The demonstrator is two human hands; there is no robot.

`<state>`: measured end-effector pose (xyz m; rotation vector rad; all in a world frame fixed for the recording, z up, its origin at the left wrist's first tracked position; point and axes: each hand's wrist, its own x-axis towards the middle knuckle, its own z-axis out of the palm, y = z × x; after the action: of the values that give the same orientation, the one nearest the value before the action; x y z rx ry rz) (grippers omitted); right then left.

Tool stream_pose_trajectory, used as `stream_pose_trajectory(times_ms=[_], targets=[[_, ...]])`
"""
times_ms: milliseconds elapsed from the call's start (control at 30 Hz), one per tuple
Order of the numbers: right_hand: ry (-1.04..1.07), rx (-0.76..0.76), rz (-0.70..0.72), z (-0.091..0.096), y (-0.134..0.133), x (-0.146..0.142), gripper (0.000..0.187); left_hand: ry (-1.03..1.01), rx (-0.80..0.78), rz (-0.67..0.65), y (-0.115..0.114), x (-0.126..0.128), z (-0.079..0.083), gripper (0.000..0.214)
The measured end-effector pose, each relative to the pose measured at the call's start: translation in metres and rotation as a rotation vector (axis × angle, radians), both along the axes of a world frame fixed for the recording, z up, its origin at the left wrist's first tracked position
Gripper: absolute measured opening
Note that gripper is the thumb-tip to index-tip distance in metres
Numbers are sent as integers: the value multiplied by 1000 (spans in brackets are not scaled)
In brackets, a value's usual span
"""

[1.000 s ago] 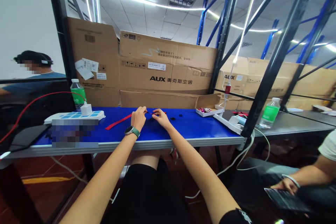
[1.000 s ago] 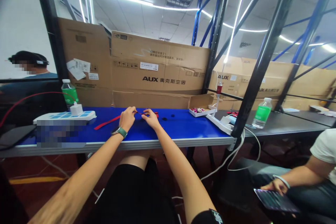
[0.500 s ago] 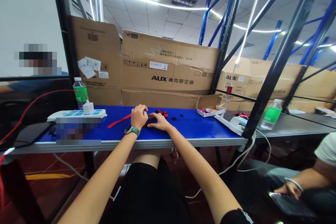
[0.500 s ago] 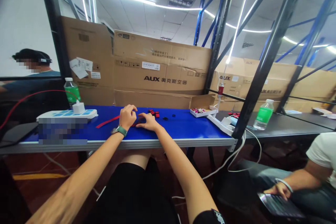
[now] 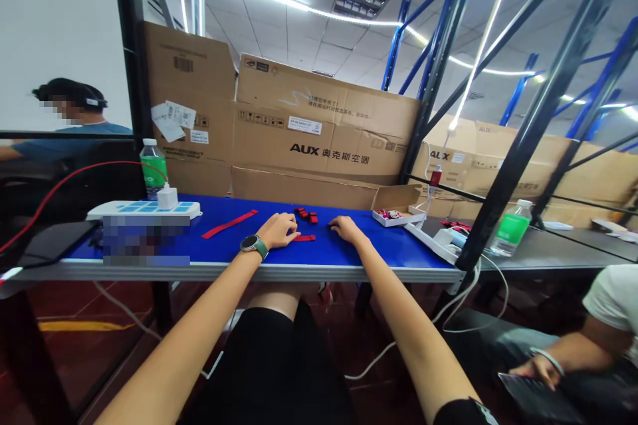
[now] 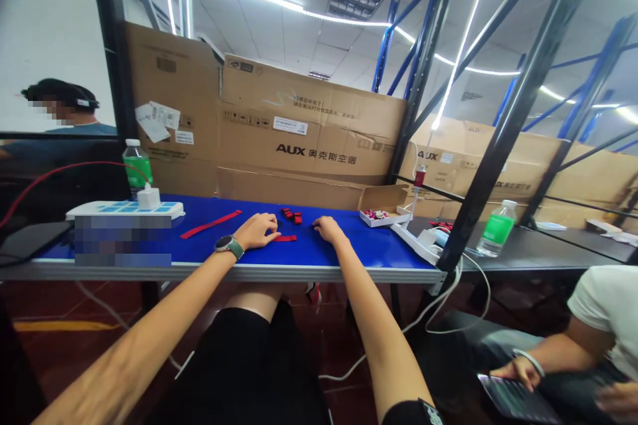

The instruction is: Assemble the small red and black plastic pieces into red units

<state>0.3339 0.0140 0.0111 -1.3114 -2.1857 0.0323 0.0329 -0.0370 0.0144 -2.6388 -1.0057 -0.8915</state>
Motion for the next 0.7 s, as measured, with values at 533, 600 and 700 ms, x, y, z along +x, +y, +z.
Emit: stream_pose_trajectory(times_ms=[533, 600, 700], targets=[[906, -250, 214, 26, -1, -60, 31, 61, 5, -57, 0, 8, -1, 27], [940, -272, 224, 28, 1, -67, 35, 73, 28, -28, 0, 9, 0, 29], [950, -280, 187, 20, 4, -77, 37, 94, 26, -48, -1, 10, 0, 25]])
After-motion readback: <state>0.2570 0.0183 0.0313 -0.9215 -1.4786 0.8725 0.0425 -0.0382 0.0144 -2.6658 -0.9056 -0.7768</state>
